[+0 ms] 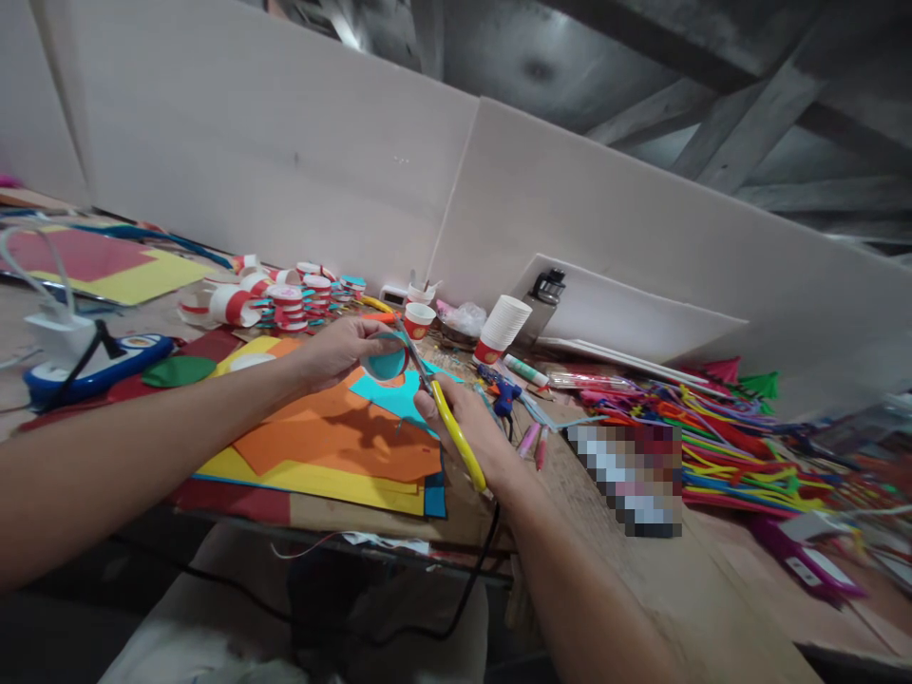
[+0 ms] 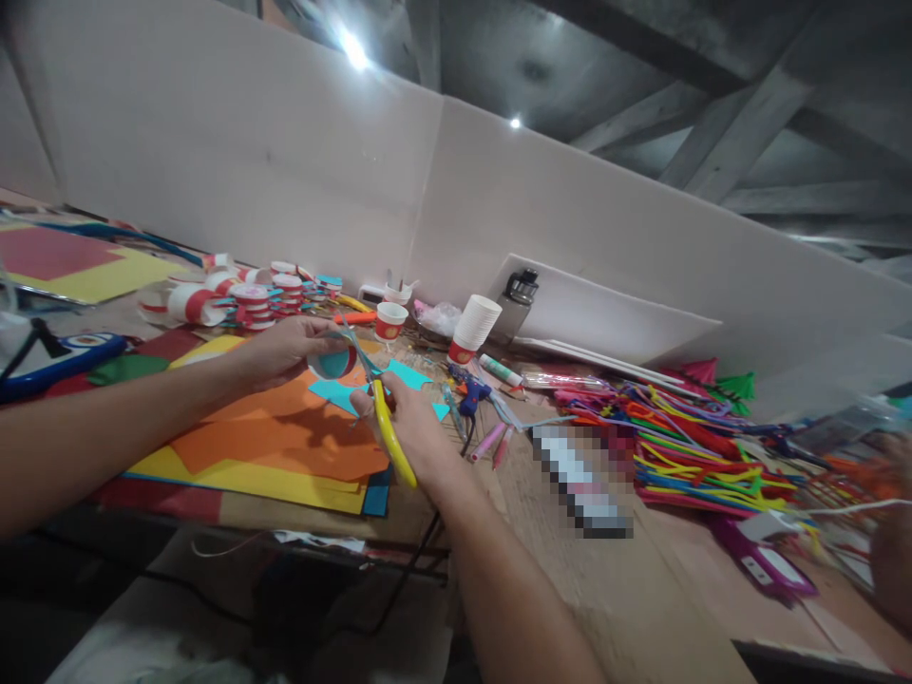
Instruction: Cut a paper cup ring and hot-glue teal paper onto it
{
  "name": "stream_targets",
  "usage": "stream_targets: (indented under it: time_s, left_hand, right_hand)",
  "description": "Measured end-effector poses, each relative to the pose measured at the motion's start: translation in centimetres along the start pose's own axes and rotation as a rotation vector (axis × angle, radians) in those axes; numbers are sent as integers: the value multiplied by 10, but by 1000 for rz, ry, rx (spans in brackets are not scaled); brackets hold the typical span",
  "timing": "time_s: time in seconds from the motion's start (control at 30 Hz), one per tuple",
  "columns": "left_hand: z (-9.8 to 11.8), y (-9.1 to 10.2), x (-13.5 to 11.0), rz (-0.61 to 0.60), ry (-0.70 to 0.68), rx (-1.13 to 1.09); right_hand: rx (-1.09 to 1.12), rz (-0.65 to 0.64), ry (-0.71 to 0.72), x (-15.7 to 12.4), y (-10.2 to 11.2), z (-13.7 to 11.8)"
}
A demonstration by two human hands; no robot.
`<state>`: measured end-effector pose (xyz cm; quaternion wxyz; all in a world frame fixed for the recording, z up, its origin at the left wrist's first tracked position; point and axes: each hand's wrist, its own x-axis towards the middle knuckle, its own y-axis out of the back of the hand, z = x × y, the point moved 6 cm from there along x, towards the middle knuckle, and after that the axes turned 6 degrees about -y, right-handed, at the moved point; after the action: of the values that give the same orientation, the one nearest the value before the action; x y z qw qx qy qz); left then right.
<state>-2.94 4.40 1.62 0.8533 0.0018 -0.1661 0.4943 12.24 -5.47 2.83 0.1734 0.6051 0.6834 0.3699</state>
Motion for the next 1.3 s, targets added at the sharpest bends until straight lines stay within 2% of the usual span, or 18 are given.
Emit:
stream_targets:
  time_s: [0.23,0.4,0.7,1.3]
  left_hand:
    - [4,9,3,22,-95,127]
    - [3,-1,-2,-16,-36,127]
    - [-3,-6,-4,-33,35,-40]
    - [-4,-7,-4,-33,37,-56]
  right_hand:
    - [3,-18,-18,1,-1,3]
    - [-5,-22,-20,2,-2,3]
    - [25,-63,3,-1,-4,3]
    - [-6,-22,-24,1,-4,2]
